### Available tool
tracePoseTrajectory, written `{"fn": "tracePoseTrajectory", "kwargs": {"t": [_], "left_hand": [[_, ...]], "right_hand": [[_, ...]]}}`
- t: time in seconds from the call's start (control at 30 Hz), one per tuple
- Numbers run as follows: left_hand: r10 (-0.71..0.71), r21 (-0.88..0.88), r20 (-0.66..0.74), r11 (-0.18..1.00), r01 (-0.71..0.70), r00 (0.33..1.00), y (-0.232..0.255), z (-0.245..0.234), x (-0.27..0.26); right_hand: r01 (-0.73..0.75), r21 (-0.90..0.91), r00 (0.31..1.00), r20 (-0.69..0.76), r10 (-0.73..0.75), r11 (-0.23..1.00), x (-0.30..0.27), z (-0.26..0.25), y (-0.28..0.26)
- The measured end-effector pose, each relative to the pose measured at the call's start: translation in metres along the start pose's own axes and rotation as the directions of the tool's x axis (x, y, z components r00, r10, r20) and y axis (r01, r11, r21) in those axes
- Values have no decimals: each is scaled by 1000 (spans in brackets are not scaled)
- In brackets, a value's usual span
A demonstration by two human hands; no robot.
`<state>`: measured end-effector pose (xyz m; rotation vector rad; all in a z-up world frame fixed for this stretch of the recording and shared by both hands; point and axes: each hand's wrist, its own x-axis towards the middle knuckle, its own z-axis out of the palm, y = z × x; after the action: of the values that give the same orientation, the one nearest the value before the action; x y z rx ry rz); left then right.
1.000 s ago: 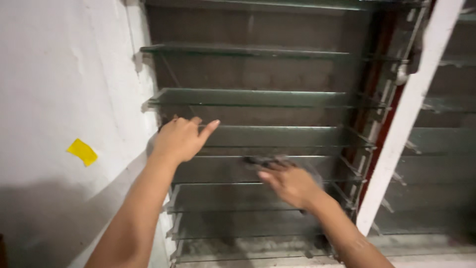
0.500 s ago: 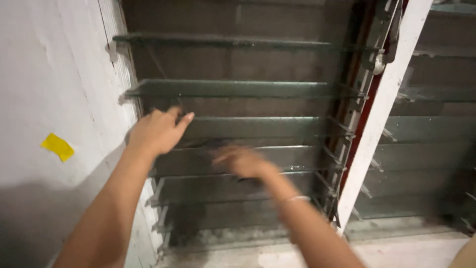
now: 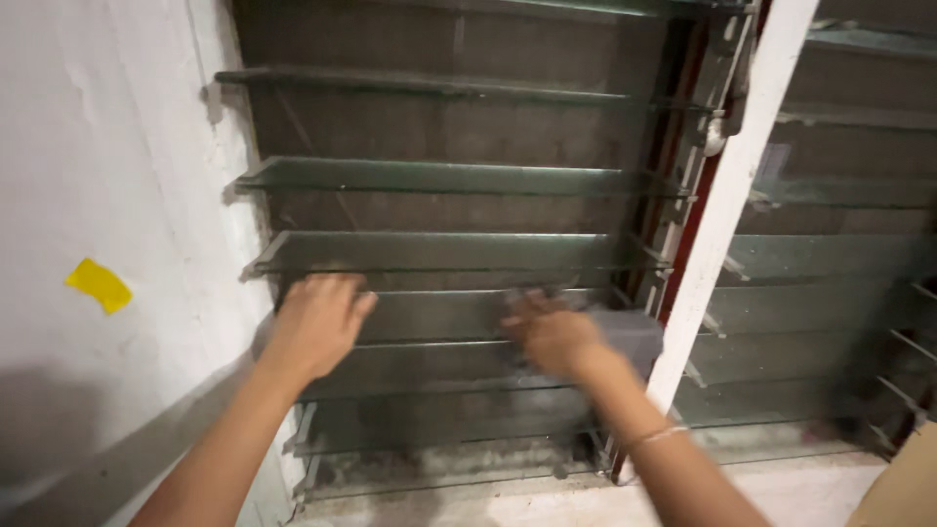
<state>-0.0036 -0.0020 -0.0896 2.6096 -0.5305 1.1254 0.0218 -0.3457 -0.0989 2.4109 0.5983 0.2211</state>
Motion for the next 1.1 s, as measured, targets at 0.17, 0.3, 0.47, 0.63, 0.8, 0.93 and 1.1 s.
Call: {"fn": "tracePoseTrajectory", "kwargs": {"t": [0.17,0.3,0.47,0.63,0.8,0.93,1.1], "left_hand": [[37,45,-20,998,-36,999,-33,39,8],[-148,184,171,976,116,974,-43,47,7],[-205,161,164,971,179,965,-30,32,4],[-198,105,214,978,180,956,-17,18,4],[-200,146,222,975,170,954,-7,15,8],[-216,188,235,967,173,948,-2,10,10],[-254,167,225,961,219,941,0,9,8]], "right_hand": [[47,316,995,-99,-17,947,44,-99,-98],[321,612,913,-403,-64,723,87,-107,-115],[279,637,905,-424,25,718,86,-37,-50],[-220,704,937,-42,348,675,17,47,51],[-370,605,868,-46,495,705,-23,87,71],[-316,541,864,-175,472,779,-14,46,23],[-43,612,787,-467,404,790,3,-39,-78]]}}
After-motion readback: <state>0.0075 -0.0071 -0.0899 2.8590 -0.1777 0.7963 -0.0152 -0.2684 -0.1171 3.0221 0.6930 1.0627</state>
